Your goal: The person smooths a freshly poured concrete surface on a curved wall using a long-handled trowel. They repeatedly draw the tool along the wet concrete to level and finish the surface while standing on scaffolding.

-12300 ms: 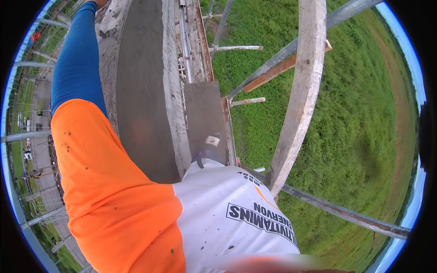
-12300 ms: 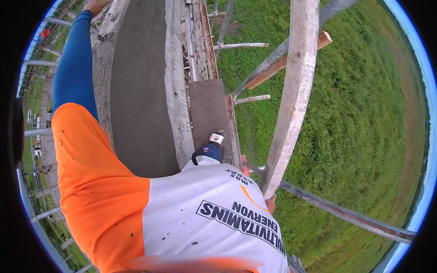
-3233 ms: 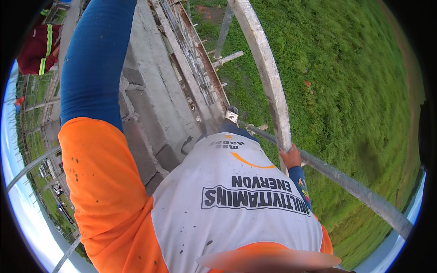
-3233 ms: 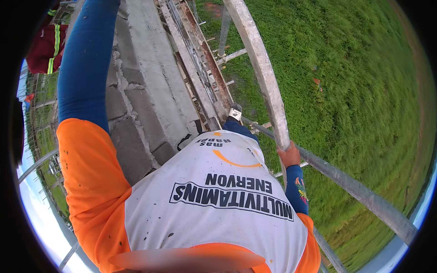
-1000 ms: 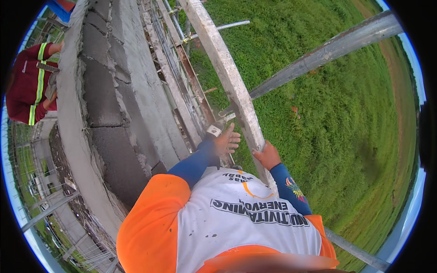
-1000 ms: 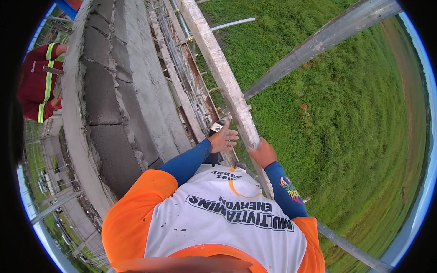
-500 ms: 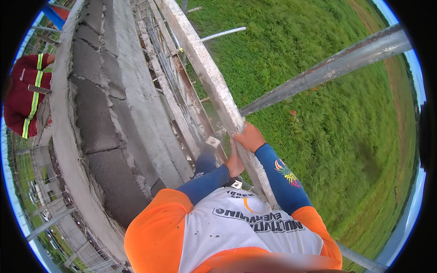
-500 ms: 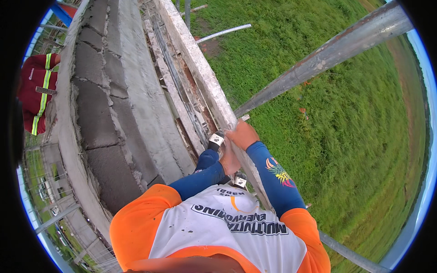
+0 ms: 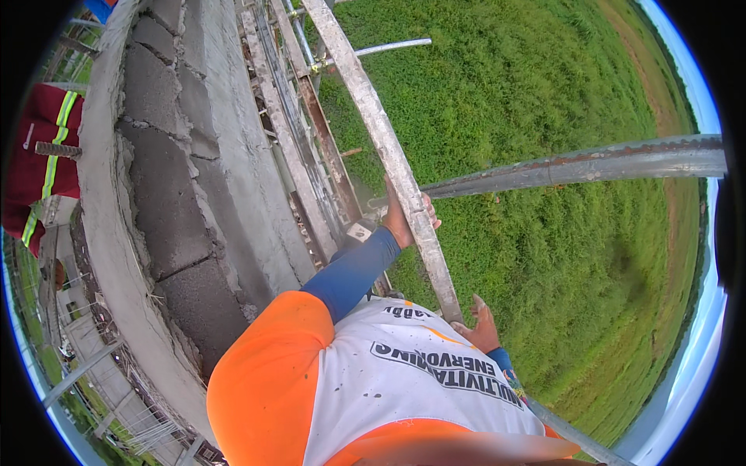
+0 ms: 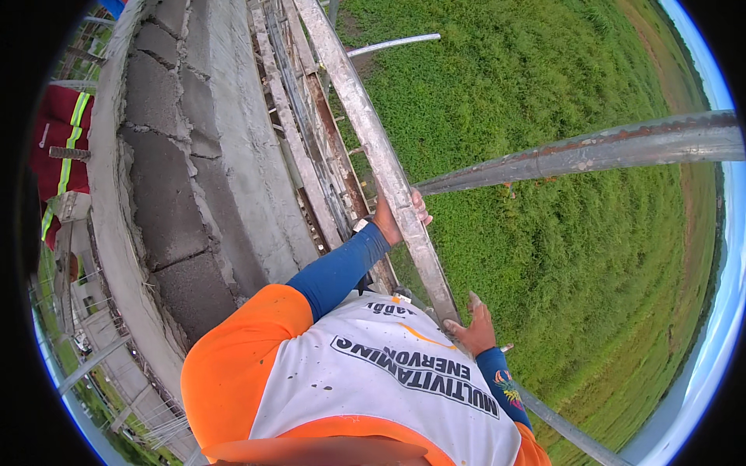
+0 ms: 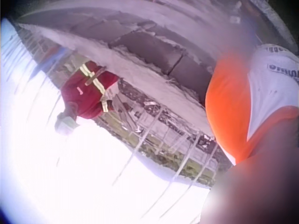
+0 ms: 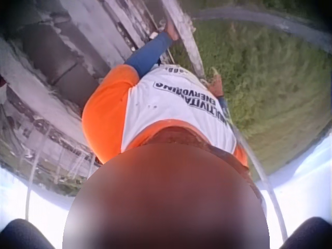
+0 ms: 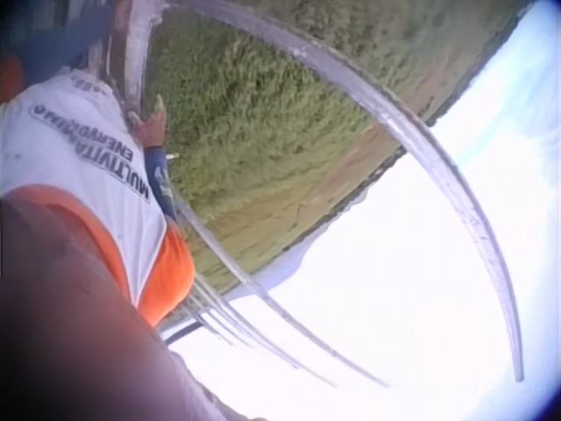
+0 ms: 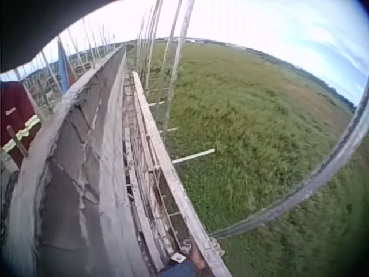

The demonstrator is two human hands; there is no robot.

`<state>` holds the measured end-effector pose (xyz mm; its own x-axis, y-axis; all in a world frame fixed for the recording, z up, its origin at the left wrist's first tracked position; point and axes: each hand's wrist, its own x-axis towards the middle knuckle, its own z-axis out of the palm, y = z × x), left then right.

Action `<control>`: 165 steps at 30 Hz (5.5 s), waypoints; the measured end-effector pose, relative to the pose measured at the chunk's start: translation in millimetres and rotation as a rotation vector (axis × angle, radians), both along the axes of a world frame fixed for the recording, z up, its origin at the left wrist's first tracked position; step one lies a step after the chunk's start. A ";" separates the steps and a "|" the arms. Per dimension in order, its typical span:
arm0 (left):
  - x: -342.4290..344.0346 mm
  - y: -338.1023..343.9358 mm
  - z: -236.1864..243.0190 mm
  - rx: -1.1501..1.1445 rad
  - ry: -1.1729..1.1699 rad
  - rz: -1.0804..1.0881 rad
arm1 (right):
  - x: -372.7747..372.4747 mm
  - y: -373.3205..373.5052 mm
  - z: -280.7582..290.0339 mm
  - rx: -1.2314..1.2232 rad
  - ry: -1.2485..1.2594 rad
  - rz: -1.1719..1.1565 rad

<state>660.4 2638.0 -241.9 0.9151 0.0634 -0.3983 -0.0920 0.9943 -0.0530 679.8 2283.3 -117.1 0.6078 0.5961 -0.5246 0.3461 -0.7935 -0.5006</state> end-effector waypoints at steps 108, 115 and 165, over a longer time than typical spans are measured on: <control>214.5 790.6 -134.7 0.228 0.747 0.239 | 202.0 559.6 115.1 -0.786 -0.275 -0.022; 205.1 914.7 -81.2 0.597 0.675 0.155 | 229.4 674.4 43.5 -0.562 -0.058 0.055; 241.4 743.5 -95.6 0.373 0.831 0.118 | 300.8 721.8 27.2 -0.347 0.511 -0.138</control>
